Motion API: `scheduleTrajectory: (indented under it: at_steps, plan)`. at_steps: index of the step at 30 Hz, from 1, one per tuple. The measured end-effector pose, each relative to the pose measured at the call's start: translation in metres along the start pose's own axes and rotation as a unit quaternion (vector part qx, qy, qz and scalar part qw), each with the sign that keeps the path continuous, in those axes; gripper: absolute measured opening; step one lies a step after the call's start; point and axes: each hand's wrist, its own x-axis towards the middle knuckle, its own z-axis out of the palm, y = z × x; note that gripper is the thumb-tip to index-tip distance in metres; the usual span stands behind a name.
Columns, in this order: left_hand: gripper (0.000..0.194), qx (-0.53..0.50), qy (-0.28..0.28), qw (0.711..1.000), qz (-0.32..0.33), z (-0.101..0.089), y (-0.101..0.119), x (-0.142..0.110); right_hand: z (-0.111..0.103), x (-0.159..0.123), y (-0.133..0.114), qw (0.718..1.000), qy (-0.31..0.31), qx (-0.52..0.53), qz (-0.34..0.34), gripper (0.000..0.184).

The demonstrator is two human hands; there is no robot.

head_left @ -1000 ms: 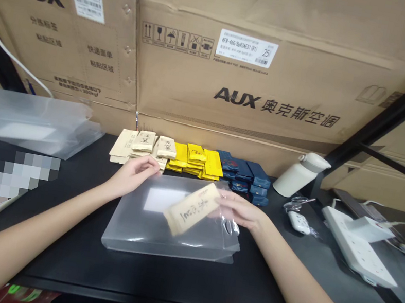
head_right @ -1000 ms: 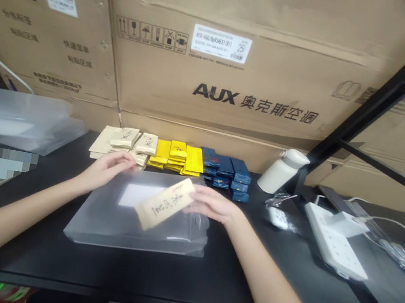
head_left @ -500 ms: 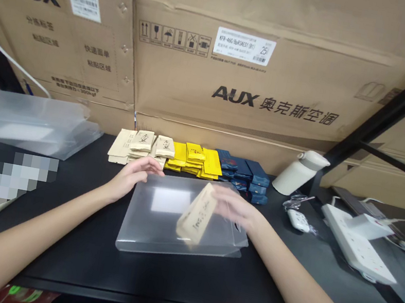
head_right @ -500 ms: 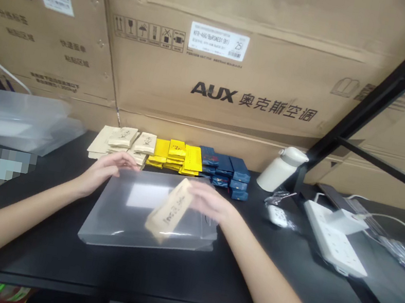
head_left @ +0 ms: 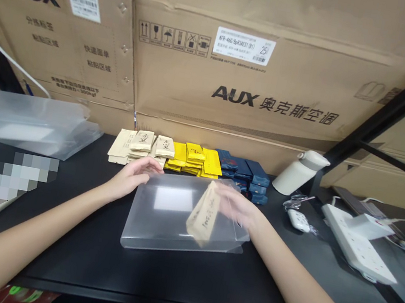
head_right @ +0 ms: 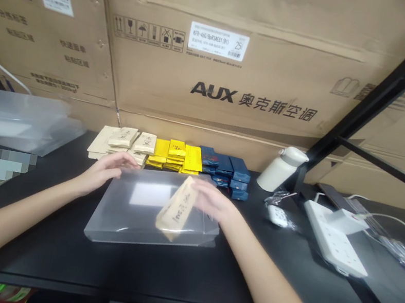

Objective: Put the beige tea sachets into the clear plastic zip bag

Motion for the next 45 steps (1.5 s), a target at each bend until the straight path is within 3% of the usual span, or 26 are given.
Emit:
scheduleTrajectory:
  at_steps: [11,18,31,45]
  plan:
    - [0.043,0.007,0.01,1.0,-0.029,0.002,0.006,-0.001,0.003,-0.001,-0.004,1.0,-0.007,0.024,-0.007,0.023]
    - [0.043,0.015,-0.014,0.999,-0.043,0.001,0.01,-0.001,0.004,-0.002,-0.008,0.999,0.014,0.043,-0.006,0.021]
    - [0.039,0.049,-0.058,0.997,-0.015,-0.001,0.003,0.0,0.003,-0.002,-0.004,0.996,0.074,-0.039,-0.022,0.022]
    - [0.026,0.167,-0.055,0.984,0.018,0.006,0.0,-0.003,0.005,-0.002,-0.001,0.995,0.058,-0.078,-0.003,0.027]
